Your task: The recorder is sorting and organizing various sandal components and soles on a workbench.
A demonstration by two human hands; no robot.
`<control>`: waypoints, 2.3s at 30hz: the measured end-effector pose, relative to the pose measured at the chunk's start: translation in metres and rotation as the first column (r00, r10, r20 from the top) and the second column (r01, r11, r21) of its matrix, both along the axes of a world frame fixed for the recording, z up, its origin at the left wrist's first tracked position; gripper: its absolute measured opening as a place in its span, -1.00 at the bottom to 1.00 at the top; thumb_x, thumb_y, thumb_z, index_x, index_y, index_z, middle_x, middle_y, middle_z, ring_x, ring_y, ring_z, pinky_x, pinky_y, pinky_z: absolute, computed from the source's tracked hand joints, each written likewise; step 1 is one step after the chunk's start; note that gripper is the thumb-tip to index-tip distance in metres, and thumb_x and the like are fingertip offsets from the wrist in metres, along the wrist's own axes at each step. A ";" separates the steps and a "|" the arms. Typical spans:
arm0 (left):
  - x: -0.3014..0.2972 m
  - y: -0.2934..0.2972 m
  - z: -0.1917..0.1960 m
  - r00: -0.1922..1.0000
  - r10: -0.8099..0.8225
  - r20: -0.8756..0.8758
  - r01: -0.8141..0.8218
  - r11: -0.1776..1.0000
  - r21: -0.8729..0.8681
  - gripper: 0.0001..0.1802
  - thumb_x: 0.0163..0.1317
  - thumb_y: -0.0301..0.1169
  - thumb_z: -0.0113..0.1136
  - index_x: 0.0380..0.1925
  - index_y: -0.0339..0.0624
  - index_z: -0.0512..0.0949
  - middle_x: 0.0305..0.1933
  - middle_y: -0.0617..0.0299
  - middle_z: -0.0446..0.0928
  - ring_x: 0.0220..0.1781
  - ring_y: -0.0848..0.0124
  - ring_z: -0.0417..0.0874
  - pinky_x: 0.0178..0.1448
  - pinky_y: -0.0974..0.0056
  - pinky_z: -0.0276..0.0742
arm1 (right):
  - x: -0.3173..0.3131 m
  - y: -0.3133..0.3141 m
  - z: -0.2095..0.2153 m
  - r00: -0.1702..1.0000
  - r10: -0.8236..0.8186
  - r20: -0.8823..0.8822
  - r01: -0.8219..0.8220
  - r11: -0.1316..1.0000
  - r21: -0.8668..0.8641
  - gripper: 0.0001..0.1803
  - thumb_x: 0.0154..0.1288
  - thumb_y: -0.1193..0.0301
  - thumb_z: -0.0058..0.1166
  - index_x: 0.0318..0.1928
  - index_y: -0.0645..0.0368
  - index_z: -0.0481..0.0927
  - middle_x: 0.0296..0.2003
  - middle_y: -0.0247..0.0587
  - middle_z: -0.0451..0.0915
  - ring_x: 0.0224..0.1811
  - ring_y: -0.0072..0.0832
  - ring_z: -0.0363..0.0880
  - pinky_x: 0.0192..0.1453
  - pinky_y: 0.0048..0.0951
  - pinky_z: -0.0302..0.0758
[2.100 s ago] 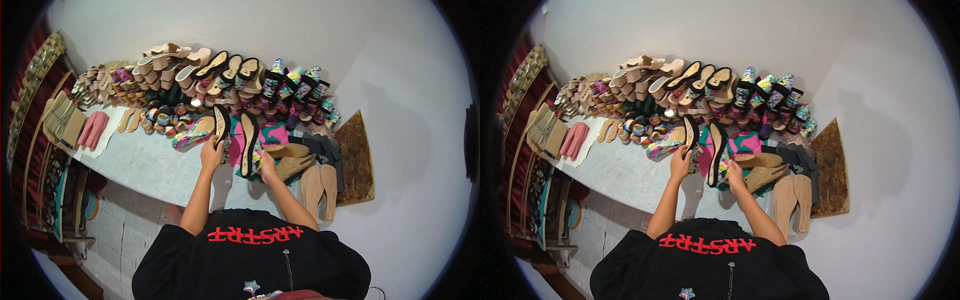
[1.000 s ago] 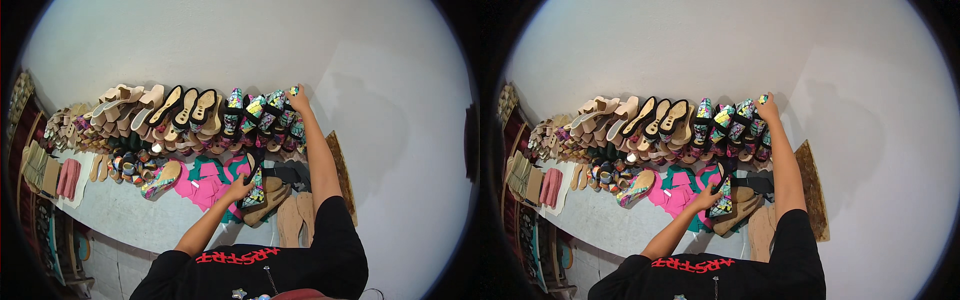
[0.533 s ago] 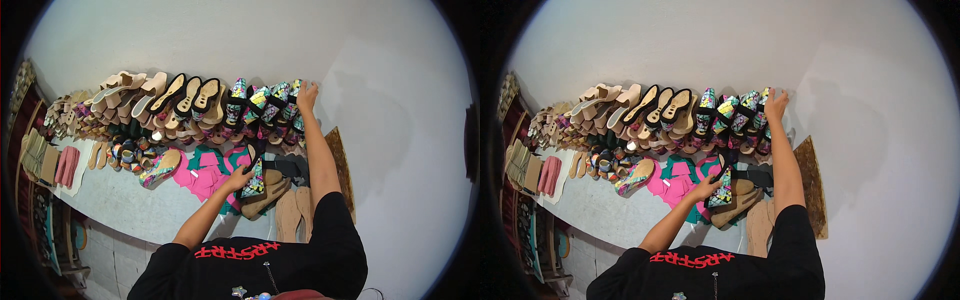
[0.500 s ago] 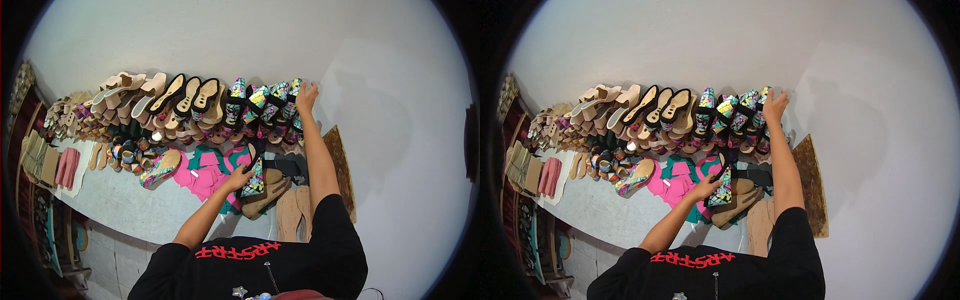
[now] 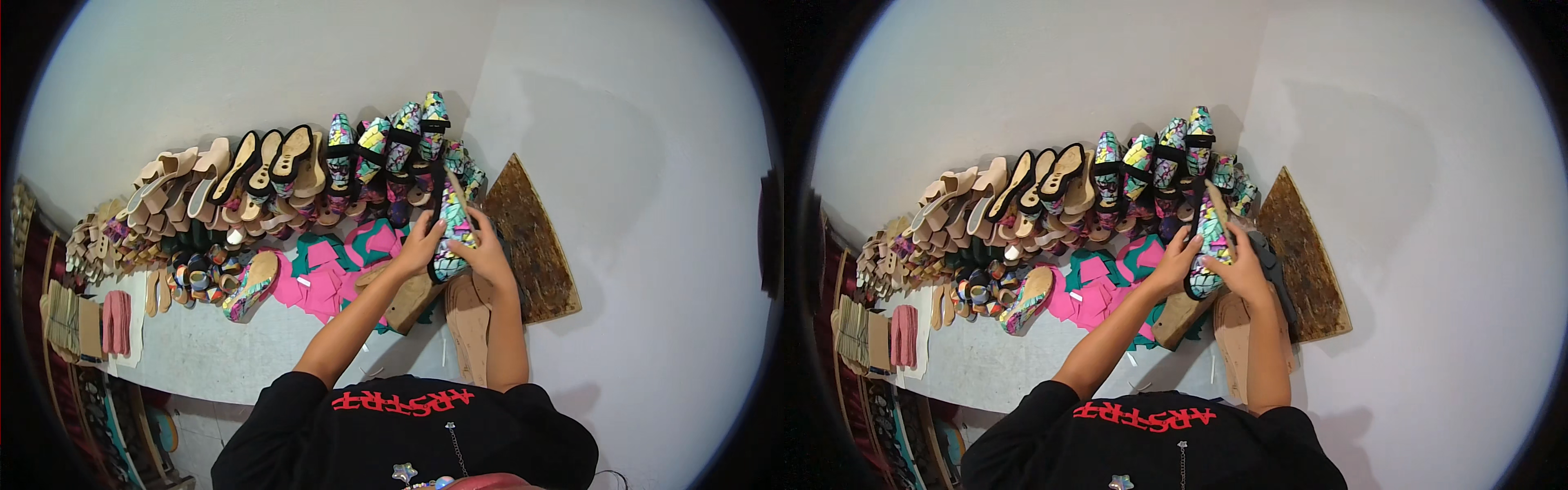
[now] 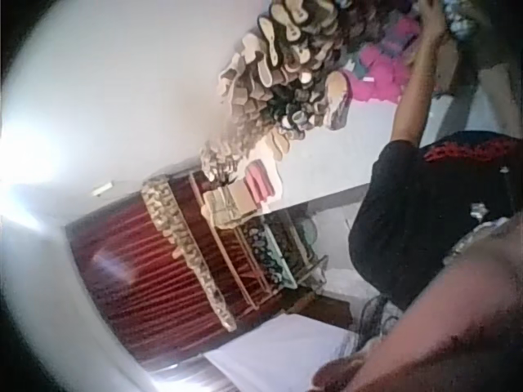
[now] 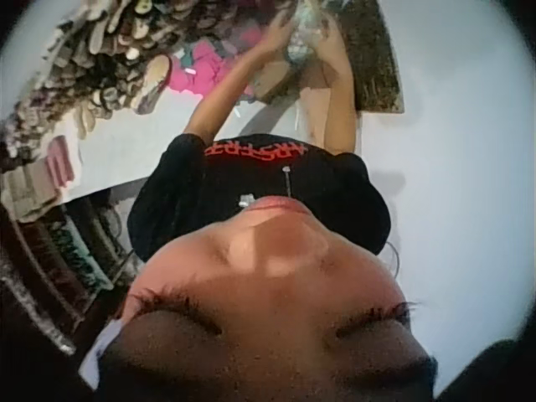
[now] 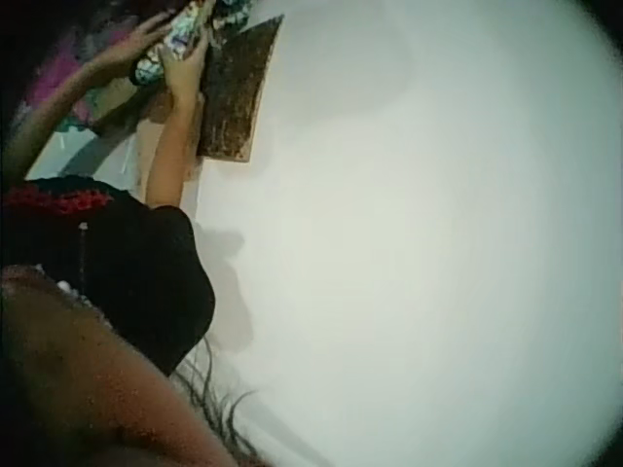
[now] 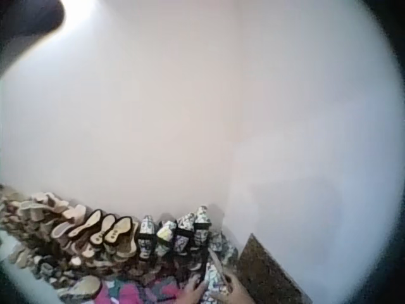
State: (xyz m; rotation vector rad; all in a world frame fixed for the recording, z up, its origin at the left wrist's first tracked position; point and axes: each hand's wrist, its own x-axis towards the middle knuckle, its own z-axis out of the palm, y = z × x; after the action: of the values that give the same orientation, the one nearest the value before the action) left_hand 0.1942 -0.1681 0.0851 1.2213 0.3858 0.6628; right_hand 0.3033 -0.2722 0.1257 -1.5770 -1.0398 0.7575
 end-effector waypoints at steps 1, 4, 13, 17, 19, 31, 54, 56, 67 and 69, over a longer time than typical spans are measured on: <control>0.009 0.002 0.001 1.000 0.001 0.004 -0.001 0.996 0.093 -0.53 0.30 -0.24 -0.07 0.06 -0.40 0.22 -0.08 0.10 0.41 -0.06 0.46 0.39 0.02 0.37 0.32 | 0.001 -0.004 0.004 0.996 -0.086 -0.020 0.087 0.995 0.041 -0.31 0.06 0.38 0.22 0.15 0.26 0.16 -0.13 -0.01 0.46 -0.18 -0.50 0.49 -0.17 -0.54 0.42; 0.032 0.007 0.016 0.991 -0.128 0.044 0.110 0.953 0.282 -0.47 0.30 -0.23 -0.07 0.13 -0.41 0.20 0.10 0.00 0.36 0.13 0.37 0.34 0.21 0.34 0.20 | 0.021 -0.005 0.008 0.906 -0.414 0.094 0.390 0.899 0.200 -0.47 -0.02 0.43 0.24 -0.03 0.27 0.32 -0.30 -0.10 0.53 -0.27 -0.50 0.51 -0.21 -0.52 0.43; 0.039 0.065 0.059 0.845 0.534 -0.007 -0.232 0.379 0.896 -0.48 -0.04 -0.25 0.20 0.01 0.02 0.37 0.19 0.03 0.17 0.25 0.01 0.08 0.21 -0.08 0.05 | 0.098 0.111 0.072 0.591 -0.671 0.447 0.630 0.730 0.264 -0.46 -0.10 0.09 0.21 -0.17 0.19 0.44 -0.26 0.06 0.55 -0.19 -0.03 0.52 -0.13 -0.18 0.42; 0.050 0.085 0.070 0.790 0.611 -0.039 -0.149 0.254 0.956 -0.42 -0.04 -0.26 0.20 0.07 0.09 0.33 0.32 0.08 0.02 0.36 -0.02 -0.10 0.21 -0.25 -0.07 | 0.126 0.175 0.055 0.606 -0.542 0.583 0.576 0.804 0.149 -0.48 0.02 0.10 0.10 -0.09 0.18 0.41 -0.21 0.12 0.53 -0.12 0.01 0.48 -0.07 -0.17 0.41; 0.058 0.093 0.070 0.791 0.601 -0.113 -0.055 0.254 0.966 -0.34 -0.04 -0.24 0.22 0.14 0.12 0.26 0.40 0.14 -0.14 0.41 -0.03 -0.24 0.20 -0.37 -0.17 | 0.147 0.206 0.017 0.607 -0.519 0.602 0.546 0.823 0.158 -0.49 0.07 0.11 0.05 -0.05 0.19 0.39 -0.19 0.16 0.52 -0.09 0.03 0.46 -0.04 -0.16 0.40; 0.044 0.116 0.043 0.752 0.628 -0.202 0.029 0.274 0.961 -0.26 -0.02 -0.22 0.20 0.22 0.13 0.16 0.41 0.14 -0.18 0.41 -0.05 -0.29 0.22 -0.38 -0.28 | 0.151 0.237 -0.017 0.842 -0.239 0.483 0.229 0.970 0.080 -0.45 0.28 0.09 -0.27 0.13 0.23 0.28 -0.05 0.24 0.43 0.04 0.06 0.37 0.11 -0.19 0.29; -0.357 0.054 -0.105 -0.399 0.756 -0.519 -0.140 0.509 0.849 -0.36 -0.19 -0.32 0.30 0.01 -0.04 0.36 0.15 0.07 0.24 0.24 0.07 0.18 0.16 -0.22 0.10 | -0.151 0.133 -0.101 0.812 -0.260 0.523 -0.033 0.874 0.485 -0.63 -0.04 0.38 0.10 -0.15 0.17 0.41 -0.14 -0.09 0.35 0.00 -0.18 0.24 0.08 -0.22 0.10; -0.378 0.053 -0.113 -0.365 0.777 -0.512 -0.127 0.503 0.855 -0.40 -0.20 -0.33 0.31 -0.04 -0.04 0.38 0.13 0.09 0.25 0.20 0.07 0.23 0.14 -0.15 0.17 | -0.185 0.116 -0.115 0.847 -0.122 0.517 -0.128 0.898 0.421 -0.61 -0.07 0.40 0.11 -0.15 0.14 0.41 -0.14 -0.09 0.34 -0.02 -0.17 0.24 0.07 -0.23 0.11; -0.348 -0.004 -0.136 0.204 0.923 -0.326 -0.500 0.384 0.776 -0.60 -0.15 -0.33 0.33 -0.29 -0.18 0.40 -0.31 0.03 0.52 -0.26 0.12 0.55 -0.18 0.12 0.43 | -0.222 0.066 -0.139 0.847 0.486 0.217 -0.516 0.849 0.112 -0.62 0.07 0.37 0.09 -0.09 0.23 0.41 -0.19 -0.08 0.41 -0.14 -0.26 0.39 -0.04 -0.35 0.34; -0.309 -0.021 -0.129 0.220 0.941 -0.256 -0.728 0.333 0.600 -0.63 -0.05 -0.29 0.29 -0.31 -0.24 0.39 -0.47 0.01 0.52 -0.42 0.19 0.55 -0.29 0.19 0.44 | -0.217 0.063 -0.150 0.840 0.516 0.167 -0.527 0.850 0.024 -0.57 0.10 0.32 0.08 -0.04 0.27 0.38 -0.18 -0.04 0.41 -0.15 -0.26 0.41 -0.07 -0.35 0.36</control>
State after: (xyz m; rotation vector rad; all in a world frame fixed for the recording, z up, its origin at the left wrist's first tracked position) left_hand -0.1149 -0.1895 -0.0438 1.5047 1.6609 1.3817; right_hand 0.0859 -0.2096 -0.0242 -1.3117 -1.6335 0.9598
